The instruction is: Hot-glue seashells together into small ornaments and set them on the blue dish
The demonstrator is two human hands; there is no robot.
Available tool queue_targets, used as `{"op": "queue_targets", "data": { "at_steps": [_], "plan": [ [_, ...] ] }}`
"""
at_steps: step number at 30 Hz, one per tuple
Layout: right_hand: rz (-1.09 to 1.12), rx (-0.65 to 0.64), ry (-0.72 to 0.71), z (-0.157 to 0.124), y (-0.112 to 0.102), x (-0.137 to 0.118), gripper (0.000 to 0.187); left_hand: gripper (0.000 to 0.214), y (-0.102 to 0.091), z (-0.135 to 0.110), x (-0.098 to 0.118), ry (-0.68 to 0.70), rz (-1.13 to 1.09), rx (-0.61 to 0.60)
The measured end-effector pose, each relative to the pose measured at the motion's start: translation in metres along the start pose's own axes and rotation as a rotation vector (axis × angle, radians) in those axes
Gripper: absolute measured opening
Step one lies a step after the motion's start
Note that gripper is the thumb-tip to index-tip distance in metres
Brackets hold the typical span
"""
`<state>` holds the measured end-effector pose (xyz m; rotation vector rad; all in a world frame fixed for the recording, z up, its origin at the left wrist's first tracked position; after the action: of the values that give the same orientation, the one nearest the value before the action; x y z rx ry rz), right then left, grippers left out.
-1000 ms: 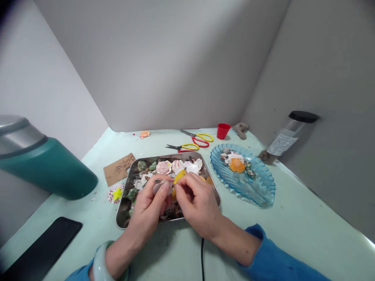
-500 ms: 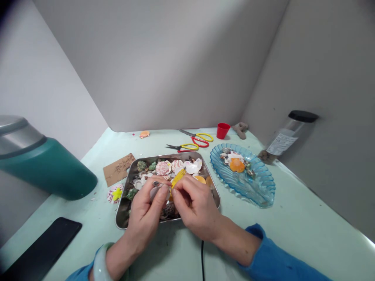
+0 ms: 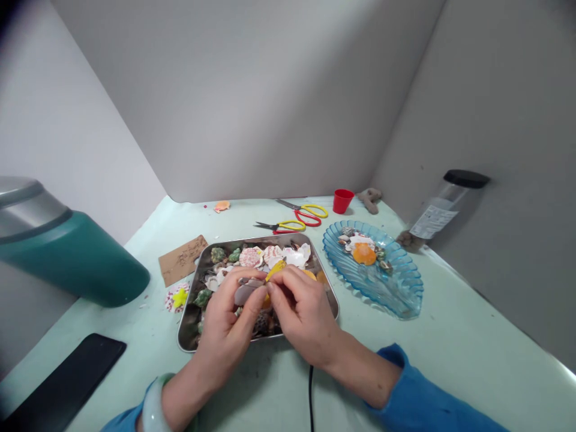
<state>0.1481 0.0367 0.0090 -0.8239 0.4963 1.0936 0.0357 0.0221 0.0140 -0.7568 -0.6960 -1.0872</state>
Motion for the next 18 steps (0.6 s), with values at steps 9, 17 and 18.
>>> {"op": "queue_targets", "data": {
  "at_steps": [9, 17, 18],
  "plan": [
    [0.036, 0.040, -0.017, 0.0005, -0.0043, -0.0032, 0.013, 0.027, -0.0018, -0.0002, 0.0110, 0.193, 0.037, 0.011],
    [0.019, 0.079, 0.004, 0.0002, -0.0073, 0.0003, 0.011, 0.029, -0.0051, -0.0004, 0.0064, 0.173, 0.079, 0.034],
    [0.019, 0.095, 0.007, 0.0000, -0.0090, 0.0008, 0.010, 0.026, -0.0050, -0.0001, 0.0042, 0.142, 0.078, 0.031]
  ]
}}
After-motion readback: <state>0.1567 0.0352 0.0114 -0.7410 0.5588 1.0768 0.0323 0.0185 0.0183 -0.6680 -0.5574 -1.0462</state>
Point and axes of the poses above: each hand's wrist, its own z-axis towards the middle knuckle, its own y-axis out of the palm, x = y × z, the point moved 10 cm from there along z, towards the middle knuckle, and after that the axes turned 13 degrees about x, right-handed, at the moved point
